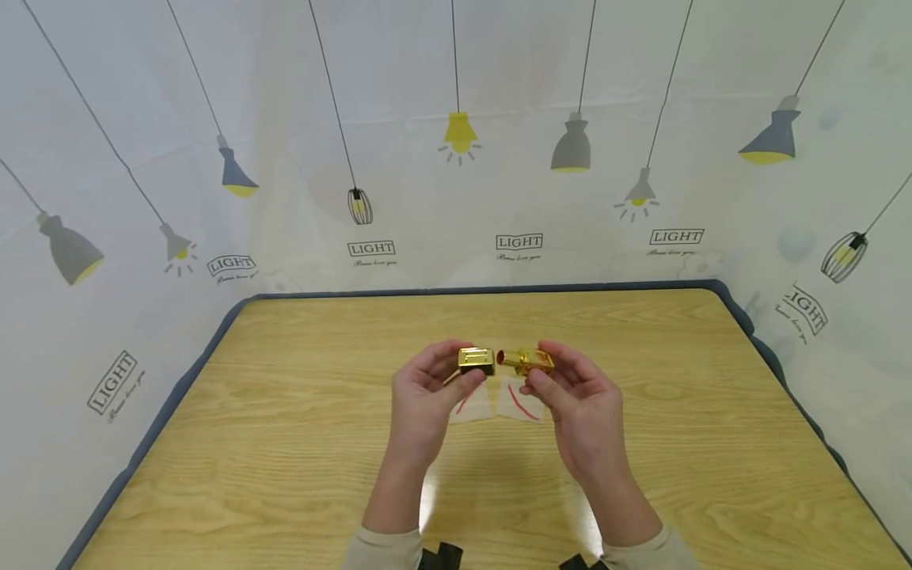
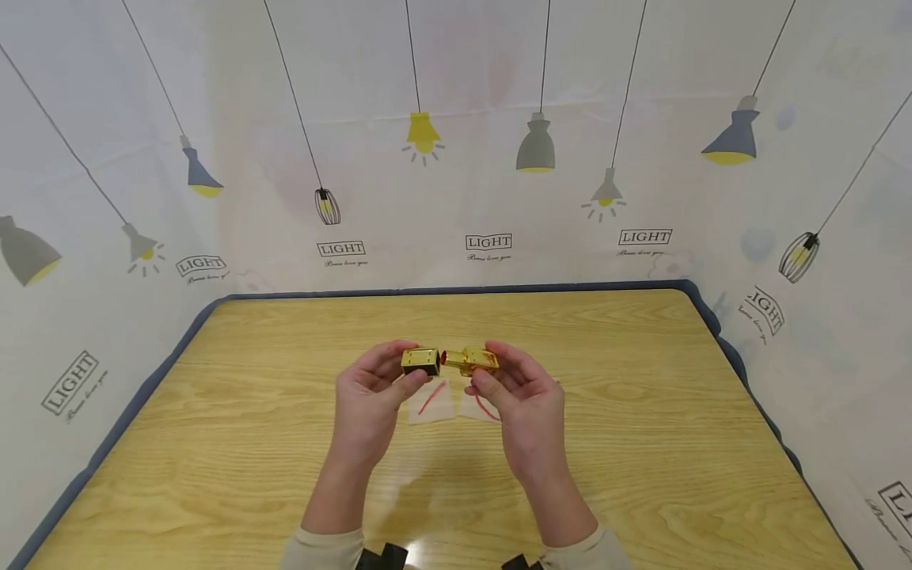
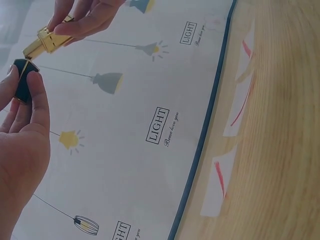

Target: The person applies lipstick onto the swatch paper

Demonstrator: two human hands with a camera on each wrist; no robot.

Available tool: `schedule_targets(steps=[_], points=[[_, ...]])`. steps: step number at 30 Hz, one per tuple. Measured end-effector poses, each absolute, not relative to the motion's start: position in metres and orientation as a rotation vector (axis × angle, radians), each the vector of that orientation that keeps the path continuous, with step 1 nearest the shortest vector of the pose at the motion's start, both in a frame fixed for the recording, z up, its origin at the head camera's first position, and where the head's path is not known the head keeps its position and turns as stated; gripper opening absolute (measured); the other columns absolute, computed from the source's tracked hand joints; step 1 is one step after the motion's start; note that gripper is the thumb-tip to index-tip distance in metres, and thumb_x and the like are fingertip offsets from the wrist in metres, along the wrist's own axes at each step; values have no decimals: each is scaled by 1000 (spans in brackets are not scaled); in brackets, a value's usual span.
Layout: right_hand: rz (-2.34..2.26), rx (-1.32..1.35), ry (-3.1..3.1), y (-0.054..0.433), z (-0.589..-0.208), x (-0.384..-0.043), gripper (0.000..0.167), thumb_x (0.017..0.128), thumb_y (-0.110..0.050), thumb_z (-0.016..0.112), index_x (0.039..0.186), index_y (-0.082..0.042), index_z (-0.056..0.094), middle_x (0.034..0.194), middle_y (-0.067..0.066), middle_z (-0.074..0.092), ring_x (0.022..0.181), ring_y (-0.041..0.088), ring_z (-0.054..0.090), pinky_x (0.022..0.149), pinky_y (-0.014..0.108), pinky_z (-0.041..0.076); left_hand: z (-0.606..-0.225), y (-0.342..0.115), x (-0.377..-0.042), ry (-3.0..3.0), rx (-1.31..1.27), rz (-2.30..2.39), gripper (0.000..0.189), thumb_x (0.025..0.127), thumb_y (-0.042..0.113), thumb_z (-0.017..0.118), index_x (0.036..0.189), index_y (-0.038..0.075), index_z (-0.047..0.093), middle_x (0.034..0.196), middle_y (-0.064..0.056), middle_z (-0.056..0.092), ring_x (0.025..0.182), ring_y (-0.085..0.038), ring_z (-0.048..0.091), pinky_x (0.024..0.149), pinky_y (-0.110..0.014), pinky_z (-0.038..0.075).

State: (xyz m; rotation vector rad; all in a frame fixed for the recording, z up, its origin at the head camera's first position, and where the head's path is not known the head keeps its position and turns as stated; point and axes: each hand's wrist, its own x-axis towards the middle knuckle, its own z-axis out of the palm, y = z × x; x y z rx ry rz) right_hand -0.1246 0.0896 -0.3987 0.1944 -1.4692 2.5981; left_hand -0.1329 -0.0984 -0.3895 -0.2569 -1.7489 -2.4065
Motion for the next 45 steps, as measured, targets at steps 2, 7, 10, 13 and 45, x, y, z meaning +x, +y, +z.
schedule_targets(steps=[2,7,10,13,45], points=[[2597,197,-1464,90,-399,-124,35,97,14,67,120,-10,77,109,1,75,90,12,74,77,24,65,-389,-98,-132,-1759,-262,-2404,39,88,-12,78,123,-18,63,102,8,81,105,-9,76,87,-24,64],[2580,215,-1472,91,-399,-125,34,96,14,67,121,-9,76,108,2,74,89,11,74,77,23,65,-387,-97,-132,-1748,-275,-2431,32,88,-6,82,118,-8,71,104,6,81,105,-10,77,88,-25,64],[2562,218,-1489,91,-399,-125,34,96,14,68,121,-8,76,108,1,75,89,11,74,77,23,64,-387,-96,-132,-1754,-291,-2432,33,88,-6,81,119,-10,70,105,6,81,105,-10,77,88,-25,64],[2550,206,-1502,92,-398,-125,34,96,15,68,122,-5,75,109,0,75,90,11,74,76,23,64,-388,-96,-132,-1774,-305,-2426,38,90,-9,79,124,-17,64,105,8,80,105,-9,77,88,-25,64],[2449,135,-1643,88,-391,-125,33,94,15,70,121,-4,76,108,-1,75,90,11,73,76,23,64,-392,-88,-138,-1853,-350,-2416,40,91,1,82,125,-14,67,107,6,78,104,-10,74,89,-25,63]])
